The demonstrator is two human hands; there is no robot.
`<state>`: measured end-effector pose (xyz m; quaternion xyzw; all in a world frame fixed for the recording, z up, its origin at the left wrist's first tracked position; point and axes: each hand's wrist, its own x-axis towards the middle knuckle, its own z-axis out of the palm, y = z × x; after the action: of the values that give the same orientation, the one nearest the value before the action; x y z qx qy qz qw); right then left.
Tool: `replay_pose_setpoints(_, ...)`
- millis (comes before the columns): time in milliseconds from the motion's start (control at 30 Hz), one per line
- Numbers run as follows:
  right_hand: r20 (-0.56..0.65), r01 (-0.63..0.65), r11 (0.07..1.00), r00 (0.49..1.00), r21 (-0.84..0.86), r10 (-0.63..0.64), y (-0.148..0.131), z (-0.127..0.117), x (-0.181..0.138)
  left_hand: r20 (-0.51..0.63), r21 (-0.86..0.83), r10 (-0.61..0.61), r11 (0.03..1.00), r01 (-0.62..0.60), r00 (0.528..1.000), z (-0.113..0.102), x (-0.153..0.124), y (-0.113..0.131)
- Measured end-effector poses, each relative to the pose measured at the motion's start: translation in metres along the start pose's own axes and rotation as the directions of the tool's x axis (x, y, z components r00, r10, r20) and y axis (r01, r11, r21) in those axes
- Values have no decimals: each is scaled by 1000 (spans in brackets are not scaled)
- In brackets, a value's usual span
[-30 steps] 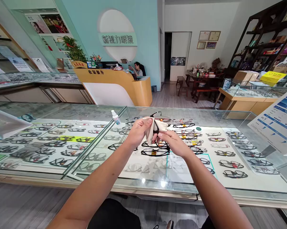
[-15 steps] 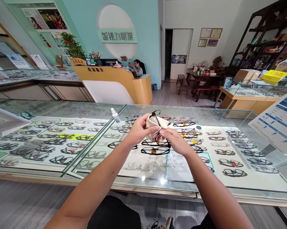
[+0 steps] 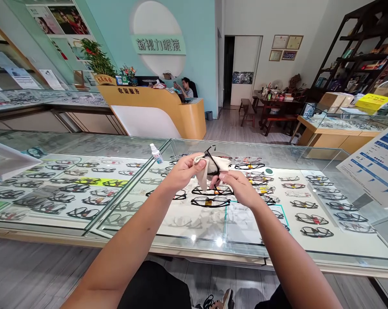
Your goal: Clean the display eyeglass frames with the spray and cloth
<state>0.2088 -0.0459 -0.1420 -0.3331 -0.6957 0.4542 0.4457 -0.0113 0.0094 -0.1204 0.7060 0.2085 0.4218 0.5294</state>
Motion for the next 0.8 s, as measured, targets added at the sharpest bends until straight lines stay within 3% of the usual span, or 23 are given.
replay_pose_setpoints(233,-5,35,999,999,-24,-35,10,1,2,29,-125,15,992,-11,999,15,-1,-11)
replay_pose_setpoints(400,35,20,1000,999,6,-20,14,6,2,-87,-178,0,984,-15,996,30,-2,-13)
replay_pose_setpoints(533,18,1,1000,1000,-16,0,11,5,1,-140,-73,17,997,-27,990,22,-1,-9)
replay_pose_setpoints(800,-34,16,999,999,-42,-17,0,-1,2,12,11,2,1000,-3,1000,1,0,-3)
